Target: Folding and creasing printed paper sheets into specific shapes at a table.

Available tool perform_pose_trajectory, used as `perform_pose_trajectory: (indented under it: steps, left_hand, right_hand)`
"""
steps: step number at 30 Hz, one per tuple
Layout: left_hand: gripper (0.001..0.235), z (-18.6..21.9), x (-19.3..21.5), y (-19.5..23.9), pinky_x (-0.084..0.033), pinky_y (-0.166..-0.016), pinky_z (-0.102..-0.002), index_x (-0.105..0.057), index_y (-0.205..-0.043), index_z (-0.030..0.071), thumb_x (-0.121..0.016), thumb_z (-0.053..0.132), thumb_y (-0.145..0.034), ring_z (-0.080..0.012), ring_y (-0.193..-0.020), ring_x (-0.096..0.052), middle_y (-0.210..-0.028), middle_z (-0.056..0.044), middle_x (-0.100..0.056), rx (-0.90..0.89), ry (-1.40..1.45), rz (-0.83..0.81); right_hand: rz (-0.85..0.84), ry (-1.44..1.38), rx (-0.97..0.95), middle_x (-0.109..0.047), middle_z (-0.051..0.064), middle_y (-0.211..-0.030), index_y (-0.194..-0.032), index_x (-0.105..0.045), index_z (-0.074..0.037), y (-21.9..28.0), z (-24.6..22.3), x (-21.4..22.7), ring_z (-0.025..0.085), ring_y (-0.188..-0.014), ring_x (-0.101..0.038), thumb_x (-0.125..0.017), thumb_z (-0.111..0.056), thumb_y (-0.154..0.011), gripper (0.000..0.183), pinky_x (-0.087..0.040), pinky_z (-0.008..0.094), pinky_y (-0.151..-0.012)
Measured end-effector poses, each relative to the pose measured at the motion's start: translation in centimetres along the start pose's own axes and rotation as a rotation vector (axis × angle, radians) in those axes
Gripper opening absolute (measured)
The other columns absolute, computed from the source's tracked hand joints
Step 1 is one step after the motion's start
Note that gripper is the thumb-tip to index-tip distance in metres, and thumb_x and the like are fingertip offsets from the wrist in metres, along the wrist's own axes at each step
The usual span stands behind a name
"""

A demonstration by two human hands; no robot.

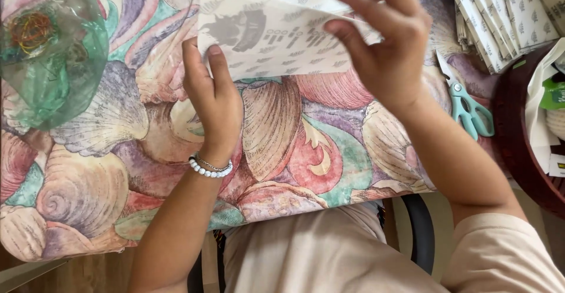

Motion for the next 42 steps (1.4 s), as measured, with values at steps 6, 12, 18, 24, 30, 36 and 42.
perform_pose_trajectory:
  steps: [6, 12, 18, 24, 30, 36, 42]
  left_hand:
    - [0.024, -0.7, 0.2, 0.0, -0.044, -0.073, -0.034, -0.051, -0.12, 0.002, -0.04, 0.021, -0.111, -0.0178, -0.08, -0.055, -0.092, -0.006, -0.06, -0.006, -0.048, -0.005]
    - [0.024, -0.8, 0.2, 0.3, -0.049, -0.075, -0.034, -0.05, -0.12, 0.004, -0.038, 0.022, -0.111, -0.0176, -0.079, -0.056, -0.093, -0.006, -0.059, -0.013, -0.036, -0.011]
    - [0.031, -0.7, 0.6, 0.7, -0.033, -0.062, -0.033, -0.052, -0.125, 0.001, -0.039, 0.026, -0.111, -0.0133, -0.065, -0.037, -0.075, 0.001, -0.042, 0.025, -0.058, -0.028]
    - [0.029, 2.4, 4.9, 2.9, -0.028, -0.066, -0.03, -0.037, -0.085, 0.016, -0.05, 0.025, -0.109, -0.0083, -0.07, -0.03, -0.077, 0.006, -0.029, 0.452, 0.089, -0.439]
    - [0.063, -3.2, 3.6, 0.0, -0.039, -0.123, -0.044, -0.031, -0.152, -0.007, -0.067, 0.015, -0.105, -0.0346, -0.146, -0.041, -0.158, -0.026, -0.04, -0.089, -0.304, -0.567]
    - [0.023, -6.8, -1.2, -5.1, -0.053, -0.082, -0.052, -0.08, -0.116, 0.016, -0.076, 0.021, -0.094, -0.0307, -0.102, -0.064, -0.099, -0.004, -0.078, -0.191, -0.512, -0.912]
    - [0.017, -9.3, -3.0, -5.7, -0.055, -0.083, -0.049, -0.084, -0.095, 0.019, -0.08, 0.008, -0.084, -0.0266, -0.105, -0.068, -0.099, -0.001, -0.079, -0.278, -0.568, -0.952]
  right_hand:
    - [0.002, -0.006, -0.086, -0.062, 0.019, -0.108, -0.122, -0.073, 0.01, -0.4, -1.5, -2.4, 0.032, -0.093, -0.059, -0.075, 0.008, -0.107, 0.015, -0.047, 0.04, -0.078]
    - [-0.004, -0.024, -0.143, -0.066, 0.018, -0.099, -0.108, -0.076, 0.013, -1.2, -1.6, -2.6, 0.029, -0.088, -0.067, -0.074, 0.008, -0.108, 0.005, -0.054, 0.035, -0.075]
    - [-0.046, -0.025, -0.13, -0.064, 0.018, -0.097, -0.105, -0.075, 0.013, -1.3, -1.6, -2.3, 0.027, -0.084, -0.062, -0.073, 0.015, -0.108, 0.004, -0.05, 0.034, -0.072]
    - [-0.337, -0.001, -0.115, -0.07, 0.022, -0.099, -0.105, -0.077, 0.015, -1.9, -3.0, -0.2, 0.028, -0.082, -0.066, -0.072, 0.02, -0.108, 0.008, -0.054, 0.033, -0.072]
    - [-0.63, -0.026, -0.427, -0.065, 0.011, -0.106, -0.105, -0.078, 0.0, 3.0, 0.6, -5.6, 0.03, -0.084, -0.066, -0.071, -0.005, -0.103, 0.008, -0.052, 0.043, -0.075]
    - [-0.691, -0.007, -0.48, -0.071, 0.009, -0.102, -0.1, -0.079, -0.001, 6.1, 3.1, -9.8, 0.026, -0.075, -0.068, -0.068, -0.006, -0.102, 0.012, -0.057, 0.038, -0.068]
    - [-0.665, 0.025, -0.46, -0.071, 0.007, -0.098, -0.098, -0.079, -0.004, 7.2, 4.0, -10.0, 0.027, -0.078, -0.068, -0.071, -0.008, -0.101, 0.01, -0.056, 0.038, -0.065]
Point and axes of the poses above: each hand's wrist, its own y-axis away from the middle knuckle, its own x-axis out of the back of the hand, z = x × y, the point moved 3 cm from there along -y, towards the middle knuckle
